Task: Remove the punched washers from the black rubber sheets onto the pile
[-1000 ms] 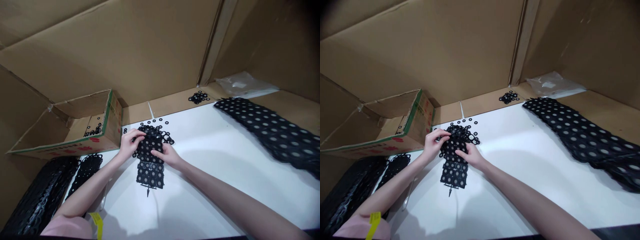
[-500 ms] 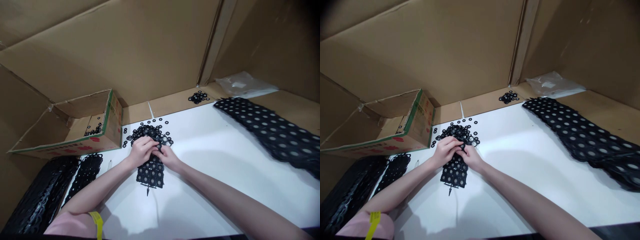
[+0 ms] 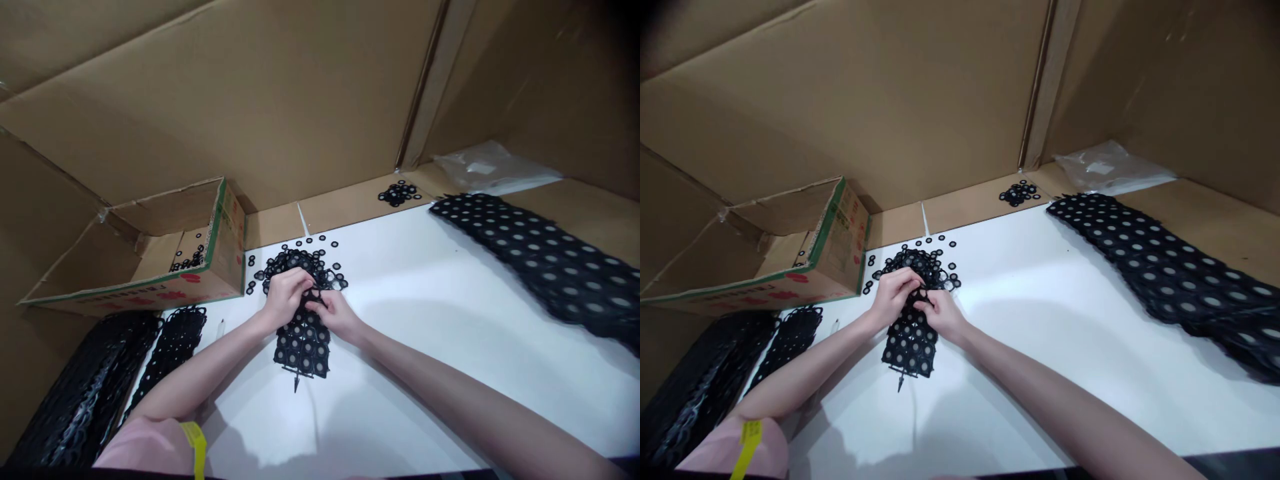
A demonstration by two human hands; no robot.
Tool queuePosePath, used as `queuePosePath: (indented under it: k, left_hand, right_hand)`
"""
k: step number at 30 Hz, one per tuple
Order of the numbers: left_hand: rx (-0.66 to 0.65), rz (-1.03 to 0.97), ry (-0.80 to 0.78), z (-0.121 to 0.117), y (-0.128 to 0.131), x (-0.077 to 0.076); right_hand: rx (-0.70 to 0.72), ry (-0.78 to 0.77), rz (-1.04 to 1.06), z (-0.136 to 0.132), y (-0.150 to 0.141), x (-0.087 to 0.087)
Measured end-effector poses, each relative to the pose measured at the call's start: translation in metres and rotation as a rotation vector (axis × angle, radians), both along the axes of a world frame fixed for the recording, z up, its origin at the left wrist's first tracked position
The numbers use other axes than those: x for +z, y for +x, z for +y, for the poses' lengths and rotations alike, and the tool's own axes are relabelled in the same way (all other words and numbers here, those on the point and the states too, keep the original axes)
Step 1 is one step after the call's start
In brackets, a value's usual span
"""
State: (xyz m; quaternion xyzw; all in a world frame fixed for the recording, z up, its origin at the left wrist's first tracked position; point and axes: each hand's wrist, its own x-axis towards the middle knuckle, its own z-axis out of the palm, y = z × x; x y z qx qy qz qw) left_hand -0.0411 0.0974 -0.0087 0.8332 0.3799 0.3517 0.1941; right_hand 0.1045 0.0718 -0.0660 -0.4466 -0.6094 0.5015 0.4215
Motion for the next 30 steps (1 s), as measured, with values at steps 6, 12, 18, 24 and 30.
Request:
queuePosePath:
  k: [6, 12, 18, 24, 30]
  left_hand:
    - [0.228, -0.19, 0.004, 0.036, -0.014, 0.008]
    - [0.237, -0.151, 0.068, 0.055, -0.039, 0.01]
    - [0.104, -0.026, 0.092, 0.032, -0.045, 0.012]
    - [-0.165, 0.109, 0.22, 0.005, -0.039, 0.011]
    - [-0.091, 0.063, 0.323, 0.001, -0.024, 0.005]
  right_hand:
    - [0.047, -0.048, 0.079, -0.005, -0.001, 0.006]
    - [0.035, -0.104, 0.166, -0.004, 0.002, 0.013]
    - [-0.058, -0.151, 0.224, 0.001, 0.005, 0.014]
    - [-0.064, -0.174, 0.298, 0.0, 0.006, 0.016]
    - [-0.034, -0.228, 0.365, 0.0, 0.008, 0.023]
